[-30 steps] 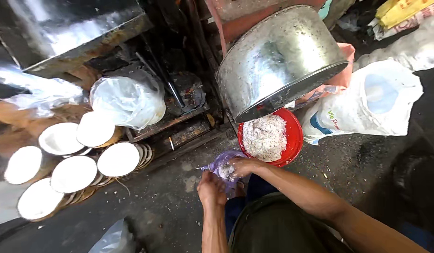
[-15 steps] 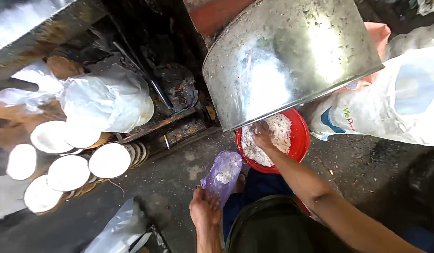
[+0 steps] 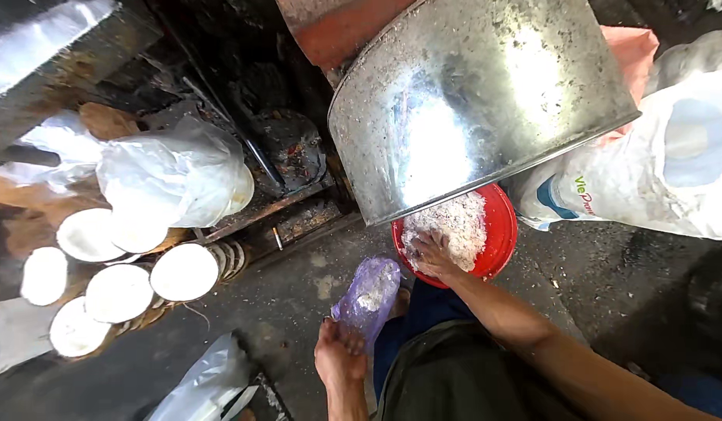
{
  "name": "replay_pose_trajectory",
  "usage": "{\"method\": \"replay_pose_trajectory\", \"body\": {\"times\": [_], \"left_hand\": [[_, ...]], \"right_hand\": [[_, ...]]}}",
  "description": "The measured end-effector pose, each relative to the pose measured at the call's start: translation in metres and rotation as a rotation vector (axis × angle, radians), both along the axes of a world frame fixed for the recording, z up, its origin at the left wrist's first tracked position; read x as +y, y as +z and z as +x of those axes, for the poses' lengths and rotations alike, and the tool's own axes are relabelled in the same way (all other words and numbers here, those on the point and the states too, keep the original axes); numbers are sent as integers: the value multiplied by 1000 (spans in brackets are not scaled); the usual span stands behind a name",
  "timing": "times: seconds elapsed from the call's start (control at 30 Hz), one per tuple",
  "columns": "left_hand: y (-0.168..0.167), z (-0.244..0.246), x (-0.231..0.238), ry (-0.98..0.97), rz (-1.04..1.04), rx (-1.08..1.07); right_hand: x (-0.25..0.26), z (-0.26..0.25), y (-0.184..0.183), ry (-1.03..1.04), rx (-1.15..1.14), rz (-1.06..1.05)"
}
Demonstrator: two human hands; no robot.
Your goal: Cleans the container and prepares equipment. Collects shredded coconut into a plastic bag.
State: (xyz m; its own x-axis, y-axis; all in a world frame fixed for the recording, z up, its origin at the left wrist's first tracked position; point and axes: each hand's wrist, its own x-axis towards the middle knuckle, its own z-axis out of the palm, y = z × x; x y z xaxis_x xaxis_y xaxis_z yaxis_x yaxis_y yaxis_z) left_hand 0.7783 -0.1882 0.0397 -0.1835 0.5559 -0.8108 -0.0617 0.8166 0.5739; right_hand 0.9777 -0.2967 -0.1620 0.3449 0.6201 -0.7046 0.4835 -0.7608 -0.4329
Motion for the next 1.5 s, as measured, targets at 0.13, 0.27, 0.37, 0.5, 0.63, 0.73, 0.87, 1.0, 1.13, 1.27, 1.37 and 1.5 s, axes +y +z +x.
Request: {"method": "replay_pose_trajectory", "body": {"times": [0.13,0.27,0.37,0.5,0.63,0.73,0.87,1.0,1.13,1.27,1.37,1.5], "left_hand": [[2,-4,2,-4,10,-10],[5,-8,5,2,4,16],[8,-7,6,-18,12,23],[14,0,7,-40,33,13],[29,4,5,-63,50,-2],[39,5,6,-102,59,-21],[49,10,7,-175,58,-32],[48,22,8,-230,27,-57],[42,40,6,-295,17,-88],[39,50,6,-317,21,-132],[41,53,8,-340,55,-134],[42,32,8,-377,138,-110]], "right_hand": [[-32,1,9,-2,-74,-49],[-49,-1,9,-163,-134,-214],[-39,5,4,-171,-74,-320],[-37,11,-5,-88,-55,-330],[-35,24,-3,-75,44,-285],[-38,49,-3,-299,192,-113],[-45,79,8,-728,431,168],[-57,104,36,-755,614,271],[-49,110,106,-612,800,318],[-18,83,166,-196,953,489],[30,37,186,61,981,508],[77,-19,169,-107,852,115]]}}
